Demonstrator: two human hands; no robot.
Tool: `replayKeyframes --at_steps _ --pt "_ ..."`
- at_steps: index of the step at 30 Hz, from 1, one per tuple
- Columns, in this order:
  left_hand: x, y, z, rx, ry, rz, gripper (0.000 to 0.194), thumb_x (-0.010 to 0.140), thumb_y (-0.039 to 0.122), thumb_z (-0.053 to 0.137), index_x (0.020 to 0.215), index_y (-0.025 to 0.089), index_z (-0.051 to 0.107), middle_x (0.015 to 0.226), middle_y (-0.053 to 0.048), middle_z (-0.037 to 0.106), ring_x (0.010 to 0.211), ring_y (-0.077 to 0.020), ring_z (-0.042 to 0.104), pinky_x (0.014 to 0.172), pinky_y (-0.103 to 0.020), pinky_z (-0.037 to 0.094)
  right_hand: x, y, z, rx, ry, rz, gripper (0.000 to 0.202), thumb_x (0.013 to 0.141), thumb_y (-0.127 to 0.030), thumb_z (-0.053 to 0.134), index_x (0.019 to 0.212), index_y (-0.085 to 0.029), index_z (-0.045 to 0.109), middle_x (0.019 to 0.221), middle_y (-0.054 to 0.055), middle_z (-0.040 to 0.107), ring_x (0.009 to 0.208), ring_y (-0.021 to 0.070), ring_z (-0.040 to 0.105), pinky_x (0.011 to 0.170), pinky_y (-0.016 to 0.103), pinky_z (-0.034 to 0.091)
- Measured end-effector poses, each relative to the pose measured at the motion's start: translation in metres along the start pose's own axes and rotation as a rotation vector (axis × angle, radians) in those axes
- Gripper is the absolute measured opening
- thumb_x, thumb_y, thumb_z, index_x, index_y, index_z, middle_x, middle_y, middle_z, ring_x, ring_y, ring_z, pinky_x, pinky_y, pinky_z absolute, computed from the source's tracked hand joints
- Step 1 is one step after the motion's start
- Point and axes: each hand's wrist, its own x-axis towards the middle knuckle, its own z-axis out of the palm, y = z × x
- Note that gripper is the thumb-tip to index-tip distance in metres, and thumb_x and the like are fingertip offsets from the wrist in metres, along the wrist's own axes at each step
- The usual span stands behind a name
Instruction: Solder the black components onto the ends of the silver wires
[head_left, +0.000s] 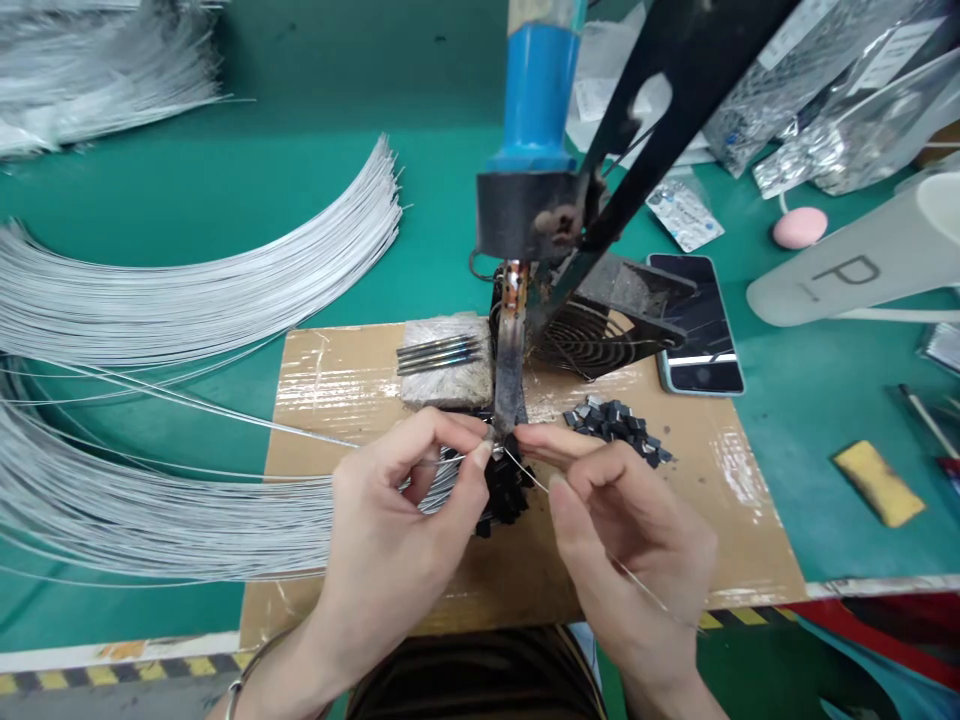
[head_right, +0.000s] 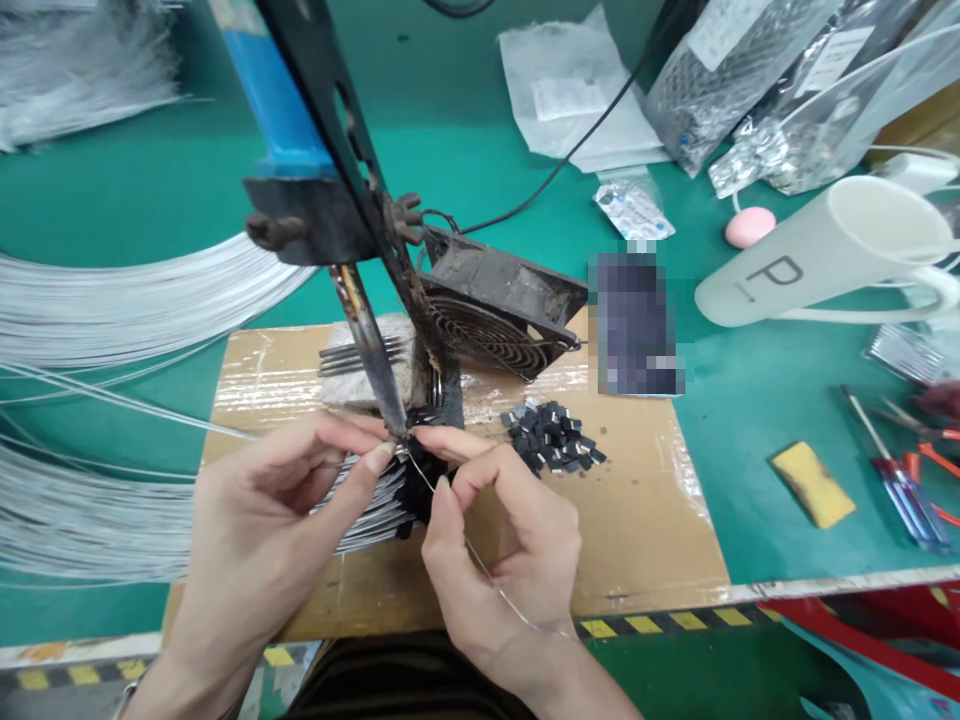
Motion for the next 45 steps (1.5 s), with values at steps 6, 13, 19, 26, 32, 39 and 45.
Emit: replayKeyframes --at_steps 6,13,19,26,32,39,45 --pt "0.0009 -0.0004 0.0003 0.006 0.004 0.007 0.013 0.093 0.014 0.070 0.085 0.023 0.072 0.093 0.000 0.077 0.089 -0.0170 0.073 0.077 -0.027 0.056 0.0008 0.0009 -0.0002 0.003 -0.003 0.002 0.020 0.099 -0.009 0.063 0.087 -0.024 0.062 0.126 0.003 0.080 0.117 0.0207 0.075 0.109 0.039 0.059" --pt "0.0004 -0.0005 0.0012 0.001 -0.001 0.011 0.012 0.094 0.014 0.069 0.085 0.022 0.073 0.094 -0.002 0.078 0.089 -0.0185 0.073 0.075 -0.028 0.056 0.0009 0.0011 0.0002 -0.009 0.006 0.008 0.020 0.100 -0.010 0.063 0.086 -0.025 0.062 0.124 0.002 0.080 0.116 0.0198 0.076 0.107 0.037 0.059" --pt "-0.0009 -0.0014 -0.0006 -0.008 -0.001 0.021 0.013 0.094 0.014 0.069 0.087 0.023 0.073 0.094 0.000 0.078 0.088 -0.0162 0.073 0.075 -0.026 0.055 0.0009 0.0017 0.0004 -0.024 0.009 -0.008 0.019 0.099 -0.010 0.064 0.086 -0.024 0.062 0.123 0.004 0.081 0.114 0.0209 0.077 0.105 0.039 0.061" --pt "-0.0015 -0.0020 -0.0009 0.000 -0.004 0.021 0.013 0.094 0.014 0.069 0.086 0.023 0.073 0.094 0.000 0.077 0.089 -0.0167 0.073 0.077 -0.026 0.056 0.0009 0.0004 0.0024 -0.037 0.028 -0.011 0.019 0.098 -0.010 0.065 0.085 -0.024 0.063 0.122 0.005 0.081 0.114 0.0228 0.077 0.104 0.041 0.062" --pt "0.0008 -0.0025 0.0004 0.000 0.003 0.018 0.012 0.093 0.014 0.070 0.085 0.022 0.073 0.093 -0.002 0.078 0.089 -0.0181 0.073 0.075 -0.027 0.056 -0.0002 0.0029 0.0018 -0.068 0.030 -0.035 0.019 0.097 -0.010 0.065 0.085 -0.024 0.062 0.123 0.005 0.081 0.113 0.0228 0.078 0.103 0.039 0.061" --pt "0.0006 -0.0029 0.0006 0.000 -0.004 0.021 0.015 0.094 0.012 0.070 0.085 0.024 0.072 0.092 0.002 0.077 0.087 -0.0144 0.071 0.075 -0.024 0.053 -0.0001 0.0028 0.0030 -0.103 0.043 -0.055 0.019 0.095 -0.010 0.067 0.084 -0.024 0.061 0.118 0.006 0.082 0.112 0.0239 0.079 0.101 0.040 0.062" --pt "-0.0007 -0.0029 -0.0004 0.010 0.003 0.023 0.014 0.094 0.012 0.070 0.087 0.024 0.072 0.093 0.002 0.076 0.089 -0.0148 0.072 0.074 -0.024 0.053 0.0016 -0.0004 0.0062 -0.125 0.077 -0.062 0.018 0.094 -0.012 0.067 0.082 -0.024 0.061 0.114 0.007 0.083 0.110 0.0244 0.080 0.096 0.039 0.064"
